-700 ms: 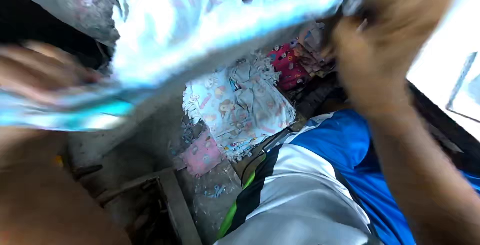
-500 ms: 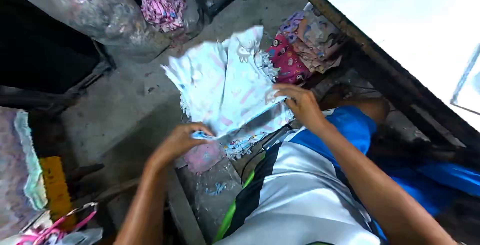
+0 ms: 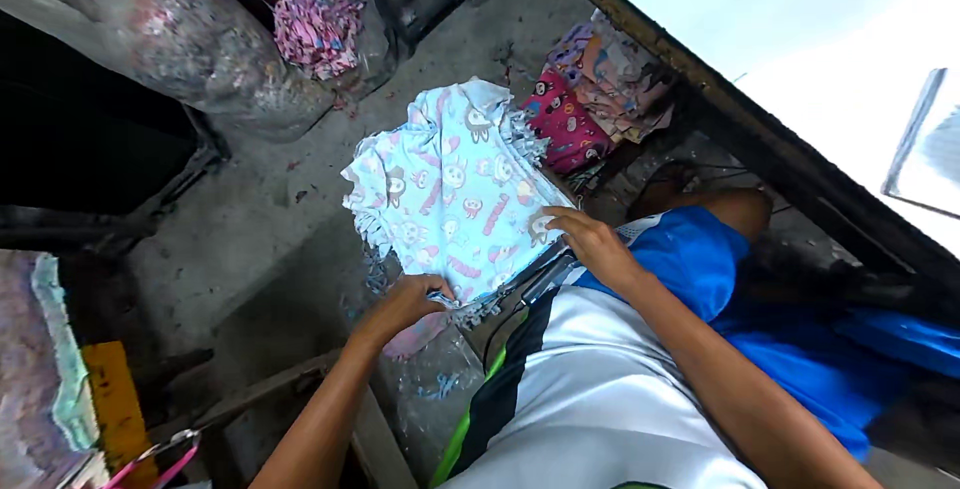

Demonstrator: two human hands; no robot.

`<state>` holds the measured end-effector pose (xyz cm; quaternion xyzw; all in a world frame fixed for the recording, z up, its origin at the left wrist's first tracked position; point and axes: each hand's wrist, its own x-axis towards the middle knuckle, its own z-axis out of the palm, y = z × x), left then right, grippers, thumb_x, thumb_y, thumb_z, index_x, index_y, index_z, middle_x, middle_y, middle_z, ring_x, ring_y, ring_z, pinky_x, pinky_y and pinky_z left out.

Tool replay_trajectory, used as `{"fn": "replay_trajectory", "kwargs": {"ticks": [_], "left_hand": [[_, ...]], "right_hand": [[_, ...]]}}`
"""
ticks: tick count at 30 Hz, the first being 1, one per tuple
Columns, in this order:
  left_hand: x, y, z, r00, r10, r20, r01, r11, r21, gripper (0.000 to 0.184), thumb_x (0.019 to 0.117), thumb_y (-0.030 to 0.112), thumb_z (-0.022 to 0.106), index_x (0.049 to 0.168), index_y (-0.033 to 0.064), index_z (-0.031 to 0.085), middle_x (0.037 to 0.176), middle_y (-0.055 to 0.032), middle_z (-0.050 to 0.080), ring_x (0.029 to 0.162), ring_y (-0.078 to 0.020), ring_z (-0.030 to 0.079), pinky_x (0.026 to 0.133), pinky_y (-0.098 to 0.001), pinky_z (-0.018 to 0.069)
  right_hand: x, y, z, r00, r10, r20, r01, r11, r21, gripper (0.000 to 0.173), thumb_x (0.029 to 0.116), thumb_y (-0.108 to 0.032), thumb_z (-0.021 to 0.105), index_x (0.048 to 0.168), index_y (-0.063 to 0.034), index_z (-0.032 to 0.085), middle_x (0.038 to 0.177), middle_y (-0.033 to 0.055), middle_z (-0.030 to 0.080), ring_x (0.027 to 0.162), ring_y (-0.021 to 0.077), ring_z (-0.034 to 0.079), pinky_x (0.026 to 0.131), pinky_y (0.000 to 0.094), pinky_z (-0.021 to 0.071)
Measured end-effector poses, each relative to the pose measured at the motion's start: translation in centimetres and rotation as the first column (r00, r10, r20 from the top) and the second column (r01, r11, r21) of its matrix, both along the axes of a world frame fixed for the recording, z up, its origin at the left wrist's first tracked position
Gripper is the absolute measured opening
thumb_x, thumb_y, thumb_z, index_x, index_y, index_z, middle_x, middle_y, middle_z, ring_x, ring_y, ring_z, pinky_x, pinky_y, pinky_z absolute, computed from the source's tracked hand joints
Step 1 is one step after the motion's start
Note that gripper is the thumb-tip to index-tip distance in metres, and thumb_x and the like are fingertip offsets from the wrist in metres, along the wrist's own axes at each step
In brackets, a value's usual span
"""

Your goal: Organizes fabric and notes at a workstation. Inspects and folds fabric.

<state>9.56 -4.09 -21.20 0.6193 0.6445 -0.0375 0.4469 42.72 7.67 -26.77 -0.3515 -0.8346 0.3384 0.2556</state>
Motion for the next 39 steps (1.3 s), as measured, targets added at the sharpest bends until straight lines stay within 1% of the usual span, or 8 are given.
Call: {"fn": "replay_trajectory", "kwargs": {"ticks": [6, 11, 14, 21, 27, 30, 34, 39], "left_hand": [[3.1, 2.4, 1.1, 0.968, -0.227, -0.107, 0.183, 0.930, -0.319, 0.043, 0.0966, 0.028, 0.073, 0.132, 0.0033, 0.067, 0.126, -0.0205, 0.068, 0.119, -0.0380, 0.064, 0.107, -0.0577, 0.0448], [6.8, 6.9, 4.1, 0.943, -0.319, 0.099, 0.291, 0.930, 0.226, 0.028, 0.0983, 0.024, 0.066, 0.116, 0.0035, 0.074, 0.111, -0.0153, 0.072, 0.093, -0.0299, 0.072, 0.080, -0.0492, 0.0596], [11.4, 11.9, 5.2, 0.870, -0.440, 0.222, 0.280, 0.812, 0.512, 0.035, 0.1012, 0.037, 0.057, 0.114, 0.0094, 0.075, 0.109, -0.0043, 0.074, 0.091, -0.0128, 0.071, 0.080, -0.0325, 0.0600], [26.4, 23.8, 10.3, 0.602, -0.671, 0.434, 0.212, 0.658, 0.723, 0.025, 0.1031, 0.022, 0.058, 0.115, 0.0038, 0.070, 0.111, -0.0014, 0.072, 0.093, -0.0040, 0.068, 0.086, -0.0245, 0.0581], [38.8, 30.0, 9.5, 0.615, -0.669, 0.417, 0.155, 0.621, 0.768, 0.029, 0.1053, 0.023, 0.056, 0.123, 0.0037, 0.068, 0.127, -0.0139, 0.065, 0.115, -0.0174, 0.064, 0.096, -0.0348, 0.0532], [40.8, 31.0, 7.3, 0.611, -0.727, 0.313, 0.260, 0.558, 0.788, 0.041, 0.1039, 0.030, 0.058, 0.134, 0.0010, 0.063, 0.142, -0.0216, 0.057, 0.131, -0.0333, 0.055, 0.110, -0.0503, 0.0436], [40.4, 31.4, 6.4, 0.617, -0.734, 0.284, 0.297, 0.551, 0.780, 0.047, 0.1050, 0.037, 0.055, 0.141, 0.0068, 0.058, 0.151, -0.0159, 0.050, 0.138, -0.0302, 0.050, 0.113, -0.0483, 0.0404], [40.7, 31.2, 6.3, 0.598, -0.785, 0.160, 0.385, 0.457, 0.802, 0.057, 0.1010, 0.048, 0.054, 0.139, 0.0061, 0.060, 0.150, -0.0136, 0.052, 0.142, -0.0365, 0.043, 0.116, -0.0595, 0.0300]], "right_hand": [[0.7, -0.7, -0.2, 0.952, 0.113, 0.285, -0.061, 0.981, -0.186, 0.037, 0.1007, -0.013, 0.062, 0.137, -0.0090, 0.065, 0.154, 0.0186, 0.049, 0.135, 0.0373, 0.054, 0.112, 0.0518, 0.0445], [5.4, -2.4, 5.3, 0.995, -0.049, 0.083, 0.061, 0.986, -0.158, 0.025, 0.1035, -0.016, 0.058, 0.120, -0.0032, 0.072, 0.119, 0.0159, 0.071, 0.110, 0.0294, 0.069, 0.098, 0.0448, 0.0545], [10.0, -4.5, 9.1, 0.949, -0.314, 0.030, 0.315, 0.948, -0.045, 0.023, 0.1042, -0.018, 0.057, 0.110, -0.0065, 0.076, 0.103, 0.0096, 0.074, 0.092, 0.0207, 0.072, 0.082, 0.0385, 0.0590], [22.0, -11.8, 14.5, 0.492, -0.869, -0.051, 0.852, 0.469, 0.234, 0.021, 0.1022, -0.012, 0.058, 0.110, -0.0047, 0.076, 0.096, 0.0050, 0.073, 0.085, 0.0099, 0.071, 0.080, 0.0285, 0.0609], [27.2, -16.4, 15.8, 0.060, -0.998, 0.032, 0.914, 0.068, 0.400, 0.022, 0.1021, -0.016, 0.059, 0.110, -0.0035, 0.076, 0.096, 0.0096, 0.073, 0.084, 0.0134, 0.070, 0.080, 0.0299, 0.0586], [28.9, -19.4, 16.6, -0.094, -0.985, 0.142, 0.916, -0.030, 0.399, 0.022, 0.1032, -0.012, 0.058, 0.116, -0.0018, 0.073, 0.103, 0.0140, 0.073, 0.086, 0.0213, 0.072, 0.082, 0.0405, 0.0601], [31.2, -23.5, 16.9, -0.262, -0.909, 0.325, 0.917, -0.129, 0.378, 0.022, 0.1043, -0.005, 0.055, 0.118, 0.0003, 0.071, 0.106, 0.0194, 0.072, 0.091, 0.0334, 0.072, 0.086, 0.0543, 0.0567], [32.4, -24.5, 14.7, -0.271, -0.827, 0.492, 0.931, -0.097, 0.351, 0.019, 0.1011, 0.001, 0.058, 0.113, 0.0019, 0.072, 0.108, 0.0238, 0.071, 0.098, 0.0439, 0.070, 0.086, 0.0657, 0.0520]]}}
